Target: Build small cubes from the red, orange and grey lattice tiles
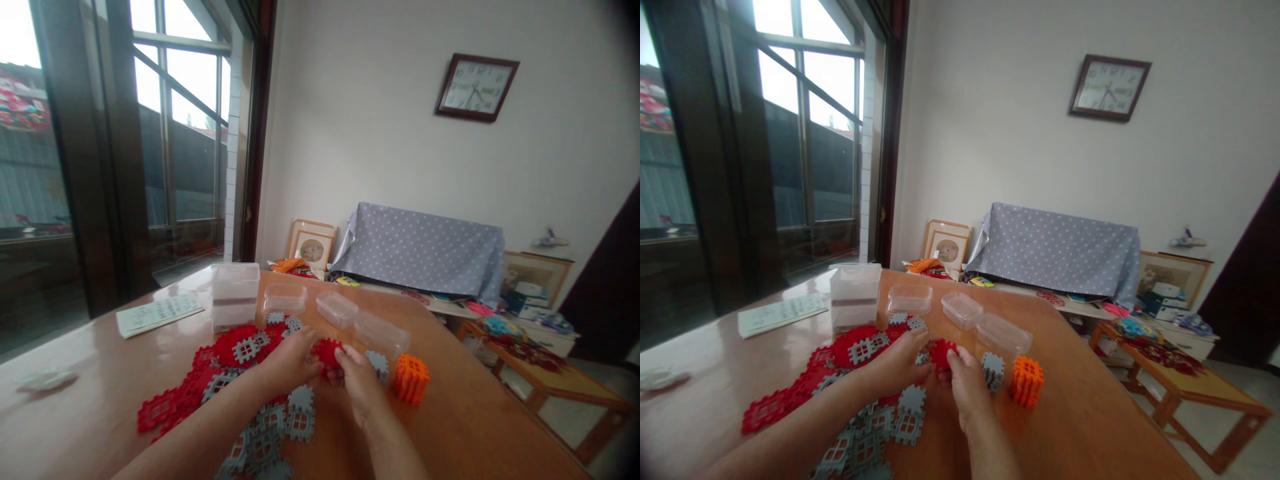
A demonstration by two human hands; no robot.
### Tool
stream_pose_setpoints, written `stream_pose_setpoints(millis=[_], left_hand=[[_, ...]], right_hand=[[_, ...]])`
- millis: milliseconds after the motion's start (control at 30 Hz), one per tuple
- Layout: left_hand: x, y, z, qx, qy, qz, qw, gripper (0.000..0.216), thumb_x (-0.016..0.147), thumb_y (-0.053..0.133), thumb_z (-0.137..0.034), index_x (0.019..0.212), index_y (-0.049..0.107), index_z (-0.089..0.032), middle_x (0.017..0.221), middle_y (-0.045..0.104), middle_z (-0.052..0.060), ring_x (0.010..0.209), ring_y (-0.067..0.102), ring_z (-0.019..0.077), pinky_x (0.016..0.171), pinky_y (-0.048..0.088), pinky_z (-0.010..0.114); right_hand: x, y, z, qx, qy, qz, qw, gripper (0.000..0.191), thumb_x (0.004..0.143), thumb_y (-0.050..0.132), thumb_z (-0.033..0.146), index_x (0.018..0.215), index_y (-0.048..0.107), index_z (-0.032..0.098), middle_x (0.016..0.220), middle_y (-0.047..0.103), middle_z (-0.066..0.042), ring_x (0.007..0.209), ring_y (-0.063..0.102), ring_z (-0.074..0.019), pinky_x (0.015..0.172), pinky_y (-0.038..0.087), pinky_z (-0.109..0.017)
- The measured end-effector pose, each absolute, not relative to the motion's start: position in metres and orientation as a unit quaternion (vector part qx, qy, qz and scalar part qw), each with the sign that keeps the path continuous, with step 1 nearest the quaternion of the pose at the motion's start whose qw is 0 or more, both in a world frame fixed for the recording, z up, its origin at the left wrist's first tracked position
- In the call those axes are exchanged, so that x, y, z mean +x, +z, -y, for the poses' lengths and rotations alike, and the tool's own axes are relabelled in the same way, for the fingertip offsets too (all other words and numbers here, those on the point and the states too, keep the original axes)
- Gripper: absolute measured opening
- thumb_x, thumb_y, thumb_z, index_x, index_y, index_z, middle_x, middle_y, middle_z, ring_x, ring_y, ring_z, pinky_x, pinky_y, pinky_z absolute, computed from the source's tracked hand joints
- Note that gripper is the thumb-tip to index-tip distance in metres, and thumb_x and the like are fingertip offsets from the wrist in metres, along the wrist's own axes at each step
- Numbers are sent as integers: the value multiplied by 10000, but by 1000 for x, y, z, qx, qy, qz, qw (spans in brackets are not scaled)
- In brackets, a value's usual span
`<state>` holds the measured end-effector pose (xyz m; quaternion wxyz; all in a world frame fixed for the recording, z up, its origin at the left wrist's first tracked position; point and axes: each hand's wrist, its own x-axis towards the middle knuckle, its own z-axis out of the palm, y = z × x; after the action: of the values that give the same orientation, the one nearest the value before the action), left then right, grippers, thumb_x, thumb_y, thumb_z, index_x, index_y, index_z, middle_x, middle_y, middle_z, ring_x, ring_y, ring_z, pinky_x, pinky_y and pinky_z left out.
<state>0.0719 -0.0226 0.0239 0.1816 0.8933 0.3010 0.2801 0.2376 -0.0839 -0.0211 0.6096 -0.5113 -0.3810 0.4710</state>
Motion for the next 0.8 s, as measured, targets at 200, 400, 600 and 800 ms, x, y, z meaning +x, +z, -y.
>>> stream_pose_setpoints(millis=[200, 400, 600, 800], left_hand=[[77, 12, 6, 866, 270, -390, 158, 331, 757, 647, -256, 1080, 660, -185, 1034, 679, 80, 923, 644, 233, 778, 474, 298], [94, 1, -1, 875, 214, -416, 122, 178, 705, 654, -262, 872, 668, -202, 917, 707, 64, 848, 654, 226, 728, 455, 290], [105, -5, 4, 872, 196, -436, 107, 126, 654, 683, -297, 747, 638, -225, 837, 701, 60, 830, 655, 264, 730, 448, 331], [104, -10, 4, 870, 198, -437, 116, 83, 648, 684, -286, 688, 633, -234, 750, 683, 58, 824, 666, 294, 764, 459, 372]], right_hand=[[246, -24, 79, -525, 386, 317, 689, 495, 793, 691, 556, 1152, 685, 214, 1025, 769, -80, 900, 721, -236, 775, 555, -328], [250, -22, 80, -531, 330, 289, 725, 479, 765, 710, 533, 1132, 699, 225, 1096, 760, -80, 1048, 706, -245, 855, 560, -321], [250, -20, 81, -544, 327, 307, 709, 508, 784, 676, 550, 1174, 688, 225, 1172, 739, -90, 1109, 683, -259, 864, 559, -330], [250, -15, 84, -550, 328, 307, 704, 536, 791, 653, 571, 1210, 674, 237, 1191, 726, -88, 1129, 667, -262, 863, 548, -332]])
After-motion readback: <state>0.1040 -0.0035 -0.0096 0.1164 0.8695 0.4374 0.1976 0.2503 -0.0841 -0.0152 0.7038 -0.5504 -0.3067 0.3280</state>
